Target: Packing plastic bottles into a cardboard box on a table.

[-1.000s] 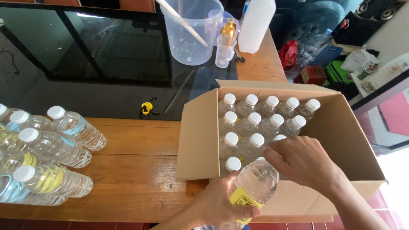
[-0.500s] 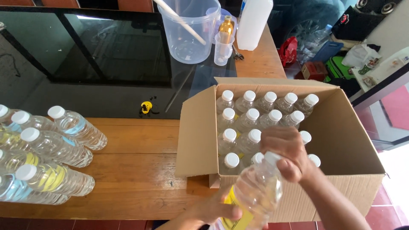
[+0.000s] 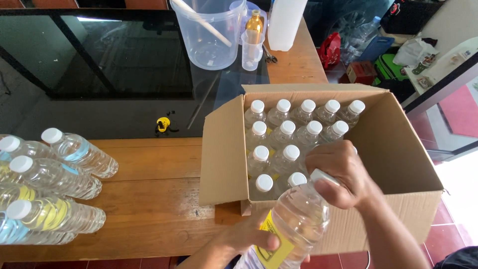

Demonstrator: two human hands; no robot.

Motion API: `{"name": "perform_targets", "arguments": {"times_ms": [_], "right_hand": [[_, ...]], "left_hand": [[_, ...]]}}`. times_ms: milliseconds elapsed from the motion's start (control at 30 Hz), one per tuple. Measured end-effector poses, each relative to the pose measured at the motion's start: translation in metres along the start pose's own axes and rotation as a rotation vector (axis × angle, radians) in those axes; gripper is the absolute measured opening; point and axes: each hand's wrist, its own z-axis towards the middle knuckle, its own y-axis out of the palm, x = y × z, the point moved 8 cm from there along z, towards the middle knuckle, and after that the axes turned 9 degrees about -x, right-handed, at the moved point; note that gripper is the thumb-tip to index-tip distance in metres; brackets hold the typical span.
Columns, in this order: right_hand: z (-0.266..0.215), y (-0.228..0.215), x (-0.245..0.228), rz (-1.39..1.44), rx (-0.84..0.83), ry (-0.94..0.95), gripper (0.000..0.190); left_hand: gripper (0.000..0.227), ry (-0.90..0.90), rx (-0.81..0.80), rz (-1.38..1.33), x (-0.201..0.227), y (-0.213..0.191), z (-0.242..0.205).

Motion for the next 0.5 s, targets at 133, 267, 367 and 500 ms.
{"name": "perform_targets", "arguments": {"times_ms": [133, 267, 367, 500], "right_hand": [[-0.02, 0.01, 0.018, 0.263, 0.416, 0.106, 0.079], [-0.067, 0.031, 0.05, 0.611, 0.801, 0.69, 0.042], [-0.112, 0.093, 0.052, 1.03, 0.922, 0.858, 0.052], [-0.129, 0.122, 0.032, 1.43, 0.925, 0.268, 0.062]], "left_hand": [[0.084, 0.045, -0.127, -0.171, -0.012, 0.004, 0.011], [0.084, 0.099, 0.449, 0.313, 0.023, -0.023, 0.012], [0.078, 0.175, 0.559, 0.444, 0.05, -0.013, 0.018], [0.075, 0.078, 0.733, 0.723, 0.075, 0.01, 0.025]]}}
